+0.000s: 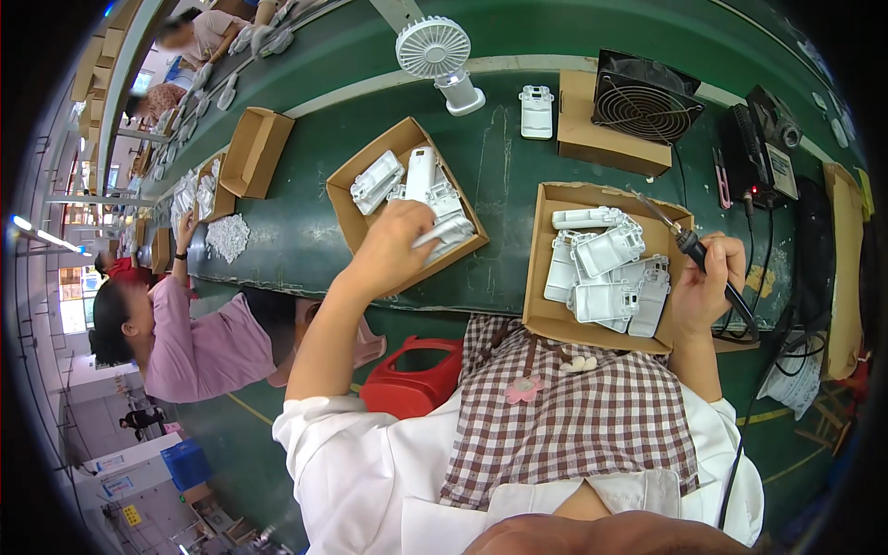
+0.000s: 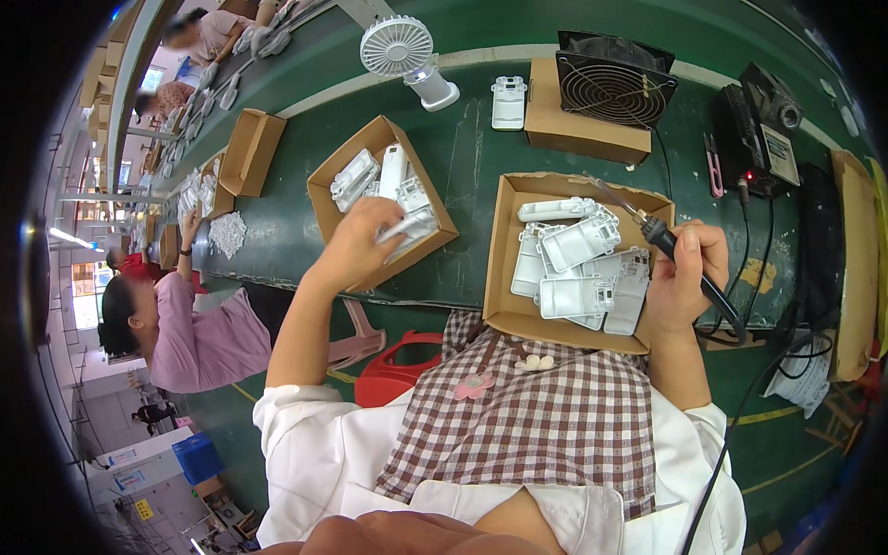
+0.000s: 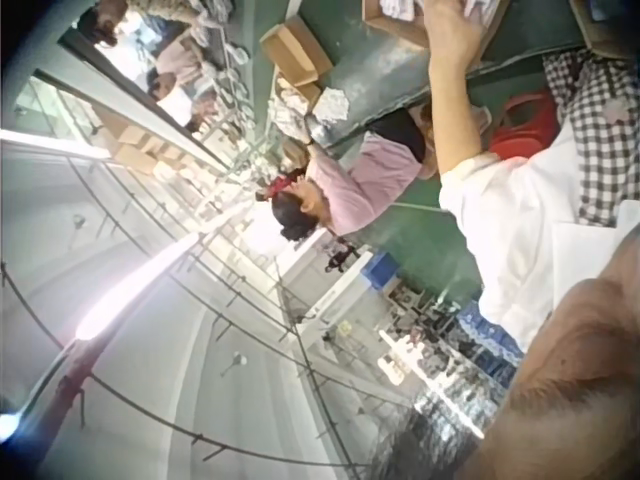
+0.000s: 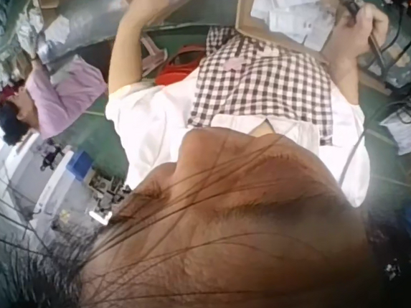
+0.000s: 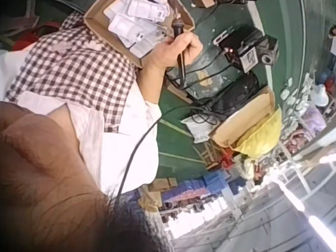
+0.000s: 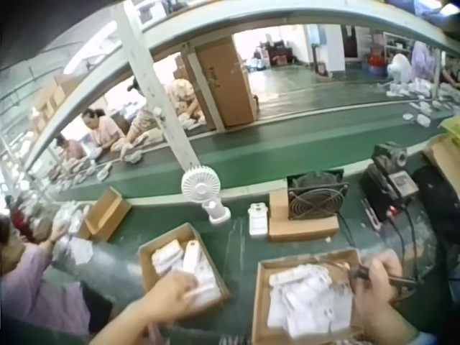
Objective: The person modifies plastic casing components using a soldering iron and sorts the parts and cardboard boxes by hand.
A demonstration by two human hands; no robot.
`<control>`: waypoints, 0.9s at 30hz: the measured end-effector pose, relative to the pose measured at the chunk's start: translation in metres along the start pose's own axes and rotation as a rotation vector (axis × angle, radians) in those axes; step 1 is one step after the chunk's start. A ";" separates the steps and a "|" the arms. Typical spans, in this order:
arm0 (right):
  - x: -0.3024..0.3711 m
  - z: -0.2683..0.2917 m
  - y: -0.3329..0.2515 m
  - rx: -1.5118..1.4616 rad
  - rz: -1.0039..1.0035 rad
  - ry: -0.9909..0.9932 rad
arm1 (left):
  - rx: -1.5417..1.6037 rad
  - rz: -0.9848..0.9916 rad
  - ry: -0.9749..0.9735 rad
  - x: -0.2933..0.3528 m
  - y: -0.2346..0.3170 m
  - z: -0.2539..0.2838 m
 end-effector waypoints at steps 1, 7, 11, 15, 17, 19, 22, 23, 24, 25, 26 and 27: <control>0.000 0.001 0.000 0.005 0.003 0.009 | -0.033 0.036 -0.098 -0.005 -0.002 -0.013; 0.000 -0.001 -0.001 0.044 -0.015 0.000 | -0.051 0.049 -0.177 -0.006 -0.007 -0.022; 0.000 -0.001 0.000 0.047 -0.006 0.000 | 0.265 0.317 0.043 -0.001 -0.038 -0.004; 0.000 0.003 0.002 0.026 -0.005 0.008 | 1.181 0.594 0.299 0.014 -0.081 -0.001; -0.001 0.004 0.002 0.008 0.006 0.002 | 1.282 0.772 0.164 0.024 -0.080 -0.015; -0.001 0.003 0.002 0.007 0.001 0.004 | 1.212 0.837 0.042 0.027 -0.069 -0.014; -0.001 0.004 0.002 -0.002 0.003 0.008 | 0.807 0.548 0.205 0.011 -0.059 0.015; -0.001 0.005 0.001 -0.012 0.009 0.012 | 0.808 0.548 0.202 0.005 -0.063 0.016; -0.001 0.004 0.002 -0.013 0.008 0.010 | 0.344 0.413 0.253 -0.004 -0.058 0.028; -0.001 0.003 0.002 -0.014 0.014 0.018 | -0.117 0.266 0.291 -0.010 -0.047 0.031; -0.001 0.003 0.001 -0.016 0.020 0.027 | -0.101 0.297 0.259 -0.012 -0.051 0.026; -0.001 0.004 0.000 -0.012 0.024 0.028 | -0.098 0.293 0.258 -0.017 -0.050 0.023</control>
Point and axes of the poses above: each hand's wrist, its own x-axis away from the middle knuckle, its own z-axis out of the back of the hand, y = z × x, the point moved 8 cm from there along -x, towards the middle knuckle, and after that the axes turned 12 degrees about z, right-handed, at the moved point
